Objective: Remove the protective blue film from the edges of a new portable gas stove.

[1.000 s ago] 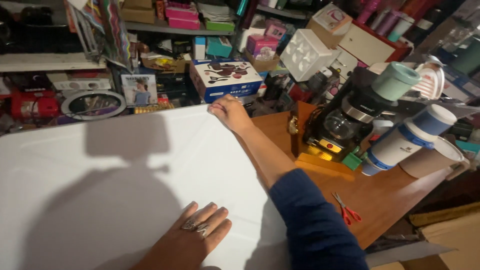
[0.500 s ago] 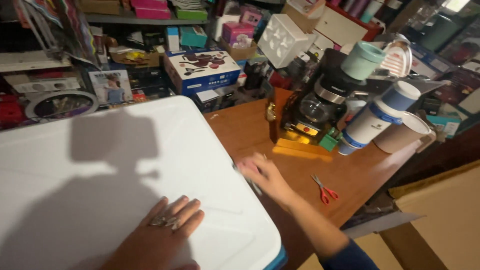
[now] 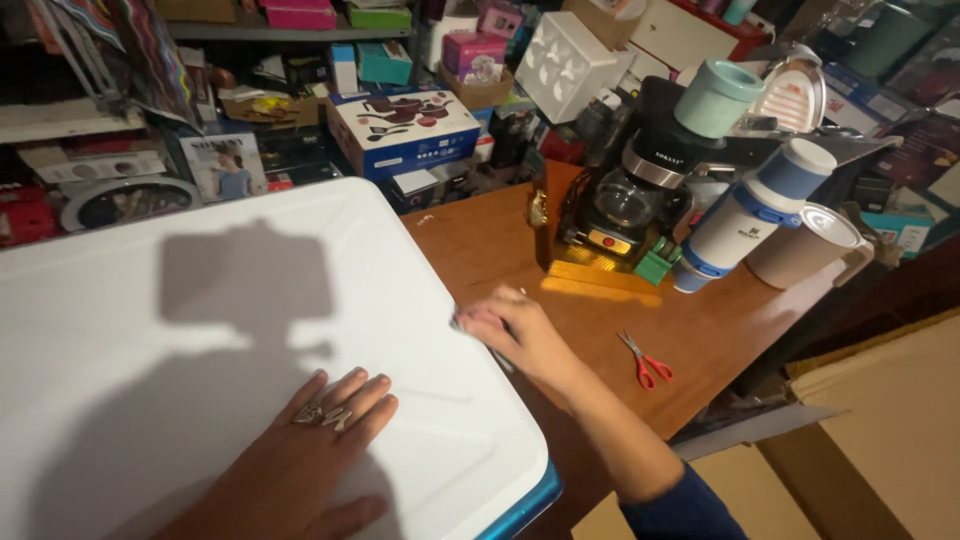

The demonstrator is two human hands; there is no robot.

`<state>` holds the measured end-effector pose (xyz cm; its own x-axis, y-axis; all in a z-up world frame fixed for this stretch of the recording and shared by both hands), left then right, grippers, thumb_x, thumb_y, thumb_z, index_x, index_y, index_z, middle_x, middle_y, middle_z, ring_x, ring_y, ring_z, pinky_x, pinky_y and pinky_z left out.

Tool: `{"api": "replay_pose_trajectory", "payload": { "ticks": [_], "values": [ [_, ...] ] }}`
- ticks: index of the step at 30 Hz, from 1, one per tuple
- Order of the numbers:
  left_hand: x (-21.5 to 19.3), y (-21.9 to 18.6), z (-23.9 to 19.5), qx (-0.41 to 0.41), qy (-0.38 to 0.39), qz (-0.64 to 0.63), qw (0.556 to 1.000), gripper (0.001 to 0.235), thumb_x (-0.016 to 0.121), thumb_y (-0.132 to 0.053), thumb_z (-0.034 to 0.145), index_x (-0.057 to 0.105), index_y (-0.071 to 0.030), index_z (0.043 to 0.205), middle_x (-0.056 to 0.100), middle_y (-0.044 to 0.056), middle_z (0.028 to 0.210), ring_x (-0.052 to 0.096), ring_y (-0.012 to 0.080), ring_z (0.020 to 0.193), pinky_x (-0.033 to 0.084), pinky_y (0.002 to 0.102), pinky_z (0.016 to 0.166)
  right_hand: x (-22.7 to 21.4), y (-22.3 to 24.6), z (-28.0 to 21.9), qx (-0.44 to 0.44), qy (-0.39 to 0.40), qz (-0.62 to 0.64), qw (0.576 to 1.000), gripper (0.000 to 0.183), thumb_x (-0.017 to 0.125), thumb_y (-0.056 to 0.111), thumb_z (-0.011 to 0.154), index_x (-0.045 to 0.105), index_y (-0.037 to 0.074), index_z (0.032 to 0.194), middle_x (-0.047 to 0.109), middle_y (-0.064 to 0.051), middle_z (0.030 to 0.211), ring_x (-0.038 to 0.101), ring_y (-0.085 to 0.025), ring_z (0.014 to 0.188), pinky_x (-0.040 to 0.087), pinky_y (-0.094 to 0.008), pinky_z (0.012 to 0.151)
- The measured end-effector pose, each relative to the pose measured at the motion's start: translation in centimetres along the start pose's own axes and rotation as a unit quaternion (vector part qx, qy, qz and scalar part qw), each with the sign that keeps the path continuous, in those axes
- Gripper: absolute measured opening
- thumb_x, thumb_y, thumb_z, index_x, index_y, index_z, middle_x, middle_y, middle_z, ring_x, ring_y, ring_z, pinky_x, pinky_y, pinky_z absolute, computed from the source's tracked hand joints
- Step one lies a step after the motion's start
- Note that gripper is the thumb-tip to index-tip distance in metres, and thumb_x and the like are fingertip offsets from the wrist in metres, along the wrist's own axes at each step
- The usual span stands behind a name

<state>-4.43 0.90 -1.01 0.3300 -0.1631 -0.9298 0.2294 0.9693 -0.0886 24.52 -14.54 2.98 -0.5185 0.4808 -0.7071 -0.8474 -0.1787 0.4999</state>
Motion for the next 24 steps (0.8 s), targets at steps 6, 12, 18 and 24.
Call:
{"api": "replay_pose_trajectory", "payload": {
  "ticks": [6,12,18,24],
  "values": [
    [-0.7,-0.1,0.8,-0.007,0.006,-0.046,0.999,0.093,0.080,-0.056,0.084,0.042,-0.004,0.151,0.041,0.018,0.160,0.034,0.0390,0.147,0.021,0.056,0.116,2.7,-4.5,4.8,-0.021,-0.044,-0.005,0.999,0.025,0.067,0.030,0.099,0.076,0.009,0.108,0.066,0.002,0.081,0.051,-0.012,0.074,0.043,-0.029,0.075],
    [-0.6,0.1,1.1,-0.023,0.016,-0.050,0.998,0.086,0.064,-0.066,0.092,0.046,-0.004,0.149,0.043,0.019,0.158,0.034,0.0388,0.147,0.020,0.057,0.116,2.3,-2.9,4.0,0.034,-0.047,-0.003,0.998,0.023,0.067,0.030,0.099,0.075,0.009,0.101,0.063,0.000,0.082,0.055,-0.015,0.081,0.044,-0.030,0.081],
    [-0.5,0.2,1.4,-0.048,0.024,-0.077,0.996,0.087,0.069,-0.063,0.088,0.047,-0.005,0.150,0.042,0.021,0.158,0.033,0.0394,0.148,0.017,0.059,0.117,-0.4,1.8,-2.3,0.024,-0.031,-0.007,0.999,0.029,0.062,0.033,0.101,0.077,0.009,0.108,0.067,0.001,0.085,0.050,-0.013,0.077,0.041,-0.030,0.073],
    [-0.5,0.4,1.2,-0.053,0.031,-0.076,0.995,0.087,0.066,-0.065,0.091,0.045,-0.007,0.152,0.041,0.017,0.160,0.031,0.0355,0.150,0.015,0.055,0.120,-1.5,3.3,-9.3,0.058,-0.015,0.006,0.998,0.027,0.061,0.031,0.100,0.076,0.011,0.112,0.073,0.000,0.089,0.054,-0.010,0.077,0.044,-0.024,0.066]
  ]
}}
Point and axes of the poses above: each hand's wrist, its own z-axis towards the middle knuckle, its own x-axis out of the palm, y = z × x, the point moved 1 cm from there along z, towards the middle knuckle
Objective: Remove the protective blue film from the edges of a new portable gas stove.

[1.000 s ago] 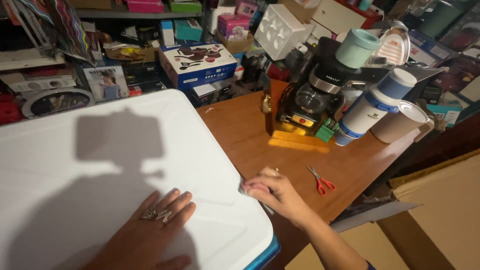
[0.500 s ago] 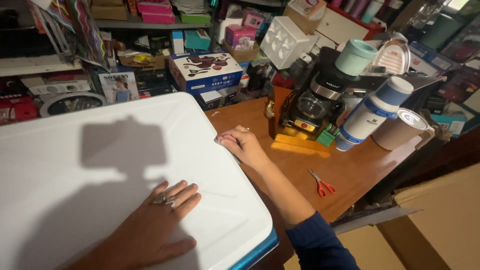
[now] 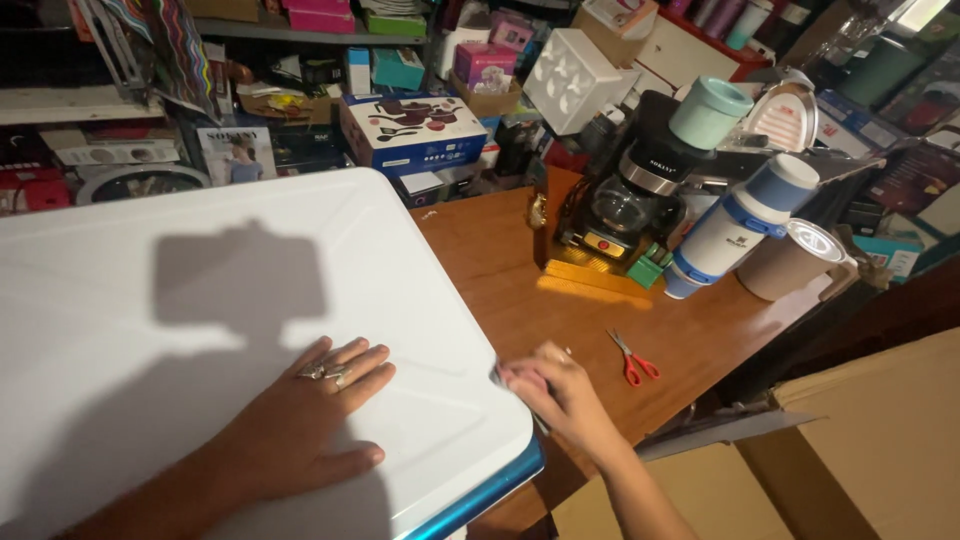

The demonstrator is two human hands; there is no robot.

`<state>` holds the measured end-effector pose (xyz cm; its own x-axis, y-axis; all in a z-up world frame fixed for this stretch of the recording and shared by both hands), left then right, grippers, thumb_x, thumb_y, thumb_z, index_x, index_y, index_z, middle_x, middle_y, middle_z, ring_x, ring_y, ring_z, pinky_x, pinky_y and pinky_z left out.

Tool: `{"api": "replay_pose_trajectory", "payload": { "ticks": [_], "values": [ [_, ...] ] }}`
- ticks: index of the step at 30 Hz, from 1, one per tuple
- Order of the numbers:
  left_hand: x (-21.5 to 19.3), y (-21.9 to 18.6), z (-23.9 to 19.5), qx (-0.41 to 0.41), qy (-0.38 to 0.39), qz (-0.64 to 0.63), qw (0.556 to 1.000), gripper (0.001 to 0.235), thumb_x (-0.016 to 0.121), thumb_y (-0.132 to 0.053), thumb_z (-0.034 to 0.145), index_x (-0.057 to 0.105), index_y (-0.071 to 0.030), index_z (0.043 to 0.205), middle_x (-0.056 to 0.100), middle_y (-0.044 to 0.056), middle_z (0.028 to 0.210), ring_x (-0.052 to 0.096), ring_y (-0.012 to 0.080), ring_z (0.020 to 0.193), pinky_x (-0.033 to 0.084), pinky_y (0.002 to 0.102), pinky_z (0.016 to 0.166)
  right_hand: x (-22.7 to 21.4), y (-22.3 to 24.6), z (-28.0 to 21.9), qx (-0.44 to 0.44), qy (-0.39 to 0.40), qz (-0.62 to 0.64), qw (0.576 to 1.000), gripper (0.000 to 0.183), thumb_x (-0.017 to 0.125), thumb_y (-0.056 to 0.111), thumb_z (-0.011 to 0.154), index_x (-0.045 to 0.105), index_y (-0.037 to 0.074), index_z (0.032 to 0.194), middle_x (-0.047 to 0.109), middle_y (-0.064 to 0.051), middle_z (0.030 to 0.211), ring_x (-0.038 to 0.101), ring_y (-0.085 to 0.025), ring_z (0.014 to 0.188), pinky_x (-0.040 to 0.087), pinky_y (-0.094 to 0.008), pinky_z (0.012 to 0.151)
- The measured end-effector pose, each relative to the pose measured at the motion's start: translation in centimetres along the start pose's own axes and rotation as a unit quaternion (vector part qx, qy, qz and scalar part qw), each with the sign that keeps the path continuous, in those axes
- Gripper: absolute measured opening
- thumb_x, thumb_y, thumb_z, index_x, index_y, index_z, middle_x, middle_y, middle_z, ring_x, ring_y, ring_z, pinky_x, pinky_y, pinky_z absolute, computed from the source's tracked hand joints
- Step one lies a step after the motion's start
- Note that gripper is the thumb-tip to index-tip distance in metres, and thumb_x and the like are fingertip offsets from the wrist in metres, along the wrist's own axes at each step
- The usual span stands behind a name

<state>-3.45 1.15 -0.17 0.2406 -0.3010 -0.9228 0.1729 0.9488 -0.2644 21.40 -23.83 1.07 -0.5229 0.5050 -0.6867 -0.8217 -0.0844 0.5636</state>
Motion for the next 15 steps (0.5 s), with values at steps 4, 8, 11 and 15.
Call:
{"api": "replay_pose_trajectory", "payload": {
  "ticks": [4,8,11,15],
  "values": [
    [0.2,0.8,1.9,-0.002,-0.018,0.000,1.000,0.064,0.047,-0.056,0.101,0.055,-0.007,0.141,0.053,0.020,0.149,0.044,0.0414,0.140,0.027,0.057,0.114,-0.9,3.1,-2.0,0.073,0.015,0.019,0.997,0.026,0.065,0.030,0.095,0.078,0.013,0.110,0.080,-0.002,0.101,0.063,-0.013,0.085,0.052,-0.025,0.072],
    [2.3,4.2,6.4,0.190,-0.264,0.061,0.944,0.011,0.075,-0.014,0.093,0.073,-0.007,0.102,0.073,0.007,0.108,0.072,0.0251,0.100,0.059,0.039,0.090,-0.2,5.7,-2.3,-0.025,-0.027,-0.051,0.998,0.020,0.069,0.022,0.094,0.075,0.011,0.108,0.074,-0.002,0.102,0.065,-0.014,0.090,0.052,-0.028,0.081],
    [1.4,5.0,11.8,0.023,-0.116,-0.029,0.993,0.014,0.061,-0.021,0.096,0.069,-0.009,0.101,0.074,0.005,0.104,0.070,0.0242,0.096,0.056,0.041,0.092,0.2,7.8,-1.2,-0.071,-0.054,-0.083,0.992,0.015,0.066,0.020,0.096,0.072,0.011,0.107,0.071,0.000,0.103,0.063,-0.016,0.087,0.046,-0.030,0.081],
    [1.4,6.2,15.6,-0.167,0.055,0.020,0.984,0.032,0.059,-0.038,0.097,0.064,-0.010,0.082,0.071,0.002,0.101,0.066,0.0272,0.099,0.049,0.046,0.083,0.3,7.6,-1.2,-0.062,-0.040,-0.059,0.996,0.018,0.064,0.022,0.100,0.073,0.010,0.110,0.068,0.000,0.102,0.060,-0.019,0.086,0.044,-0.032,0.084]
  ]
}}
Point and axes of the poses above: each hand's wrist, its own z-axis towards the middle knuckle, its own x-axis out of the palm, y = z × x, the point moved 1 cm from there along z, towards the middle knuckle
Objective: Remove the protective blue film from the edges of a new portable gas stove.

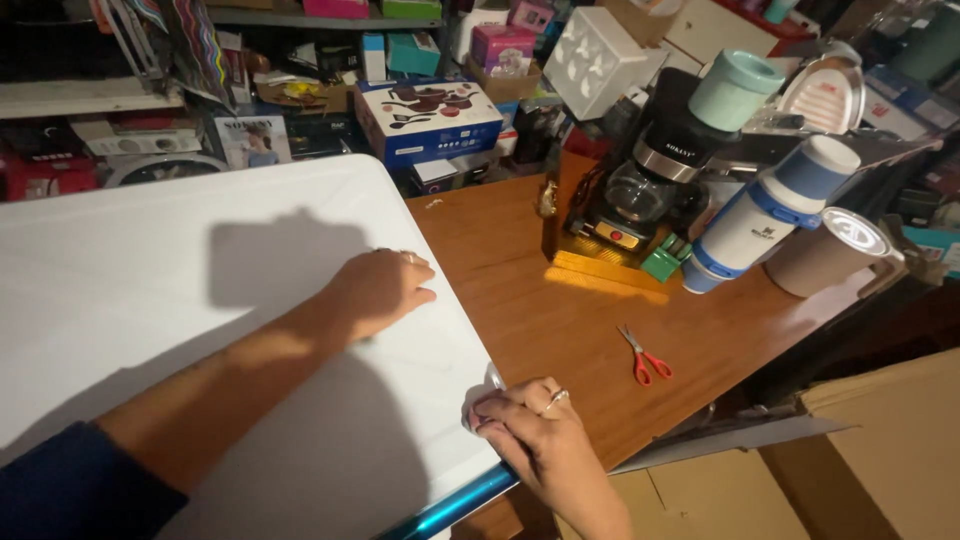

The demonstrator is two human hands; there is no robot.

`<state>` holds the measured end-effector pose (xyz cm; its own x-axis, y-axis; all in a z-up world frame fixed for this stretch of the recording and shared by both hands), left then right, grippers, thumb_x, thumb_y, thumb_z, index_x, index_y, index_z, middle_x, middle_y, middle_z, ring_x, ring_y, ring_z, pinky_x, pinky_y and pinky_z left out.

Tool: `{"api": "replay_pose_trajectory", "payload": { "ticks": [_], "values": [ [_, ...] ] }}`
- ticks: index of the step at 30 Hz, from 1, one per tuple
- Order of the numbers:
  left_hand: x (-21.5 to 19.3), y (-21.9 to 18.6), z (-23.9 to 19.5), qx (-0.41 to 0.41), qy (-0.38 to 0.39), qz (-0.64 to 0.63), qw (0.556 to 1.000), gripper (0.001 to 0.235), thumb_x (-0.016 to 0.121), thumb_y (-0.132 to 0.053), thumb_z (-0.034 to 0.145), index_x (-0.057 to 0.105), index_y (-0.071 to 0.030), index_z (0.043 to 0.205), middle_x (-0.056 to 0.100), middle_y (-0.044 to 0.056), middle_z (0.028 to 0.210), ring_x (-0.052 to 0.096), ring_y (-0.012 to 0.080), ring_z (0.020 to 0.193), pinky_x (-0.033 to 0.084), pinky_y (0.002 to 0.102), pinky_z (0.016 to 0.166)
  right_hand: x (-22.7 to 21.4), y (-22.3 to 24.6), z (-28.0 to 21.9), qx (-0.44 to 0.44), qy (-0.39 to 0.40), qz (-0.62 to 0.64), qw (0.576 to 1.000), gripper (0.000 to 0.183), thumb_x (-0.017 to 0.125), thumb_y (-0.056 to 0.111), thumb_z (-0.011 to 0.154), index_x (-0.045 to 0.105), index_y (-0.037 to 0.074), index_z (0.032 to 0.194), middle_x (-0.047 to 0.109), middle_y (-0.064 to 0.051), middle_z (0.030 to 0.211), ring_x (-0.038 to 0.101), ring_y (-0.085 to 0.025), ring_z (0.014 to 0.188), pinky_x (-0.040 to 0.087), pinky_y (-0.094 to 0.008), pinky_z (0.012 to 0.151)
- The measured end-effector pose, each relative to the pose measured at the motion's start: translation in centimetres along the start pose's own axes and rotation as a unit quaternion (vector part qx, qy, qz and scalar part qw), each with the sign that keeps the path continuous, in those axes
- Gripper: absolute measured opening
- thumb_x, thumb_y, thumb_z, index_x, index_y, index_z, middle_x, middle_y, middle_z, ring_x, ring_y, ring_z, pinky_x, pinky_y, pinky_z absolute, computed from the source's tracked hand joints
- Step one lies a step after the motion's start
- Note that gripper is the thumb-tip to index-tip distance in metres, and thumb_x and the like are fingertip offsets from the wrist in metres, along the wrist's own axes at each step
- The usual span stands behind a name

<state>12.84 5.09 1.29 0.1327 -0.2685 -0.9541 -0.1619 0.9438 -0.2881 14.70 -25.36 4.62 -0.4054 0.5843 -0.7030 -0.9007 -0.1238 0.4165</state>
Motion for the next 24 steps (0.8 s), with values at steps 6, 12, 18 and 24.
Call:
{"api": "replay_pose_trajectory", "payload": {
  "ticks": [6,12,18,24],
  "values": [
    [-1.9,0.0,-6.5,-0.012,0.055,-0.034,0.998,0.072,0.046,-0.059,0.097,0.042,-0.014,0.153,0.038,0.009,0.163,0.038,0.0315,0.148,0.034,0.051,0.114,-2.1,-1.8,-0.1,0.002,0.044,0.016,0.999,0.021,0.064,0.024,0.097,0.073,0.008,0.109,0.072,-0.002,0.102,0.066,-0.018,0.086,0.045,-0.034,0.081],
    [-0.8,0.2,-14.5,0.099,-0.163,0.057,0.980,0.042,0.064,-0.049,0.094,0.068,-0.020,0.123,0.071,-0.001,0.133,0.065,0.0228,0.125,0.056,0.041,0.096,0.3,-4.6,3.3,-0.022,0.048,0.008,0.999,0.018,0.070,0.022,0.096,0.074,0.006,0.102,0.066,-0.017,0.086,0.064,-0.040,0.081,0.049,-0.052,0.079],
    [-1.6,0.0,-17.6,0.070,-0.084,0.014,0.994,0.041,0.060,-0.042,0.097,0.065,-0.016,0.128,0.068,0.004,0.138,0.061,0.0291,0.131,0.048,0.047,0.111,1.6,-6.1,6.0,-0.032,0.015,0.031,0.999,0.019,0.066,0.026,0.100,0.073,0.009,0.103,0.069,-0.013,0.091,0.067,-0.036,0.090,0.050,-0.047,0.082],
    [0.2,1.2,-18.2,0.075,-0.116,-0.016,0.990,0.039,0.053,-0.036,0.101,0.063,-0.019,0.135,0.061,-0.001,0.148,0.056,0.0287,0.135,0.043,0.046,0.114,-2.0,-1.4,1.1,0.042,0.044,0.035,0.998,0.019,0.068,0.026,0.097,0.074,0.009,0.103,0.068,-0.014,0.086,0.067,-0.036,0.081,0.051,-0.048,0.077]
  ]
}}
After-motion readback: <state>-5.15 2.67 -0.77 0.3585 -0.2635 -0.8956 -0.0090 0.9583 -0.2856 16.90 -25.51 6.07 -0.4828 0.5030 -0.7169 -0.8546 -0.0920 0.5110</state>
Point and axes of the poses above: each hand's wrist, its own z-axis towards the middle knuckle, its own x-axis out of the palm, y = z × x, the point moved 1 cm from there along z, towards the middle knuckle
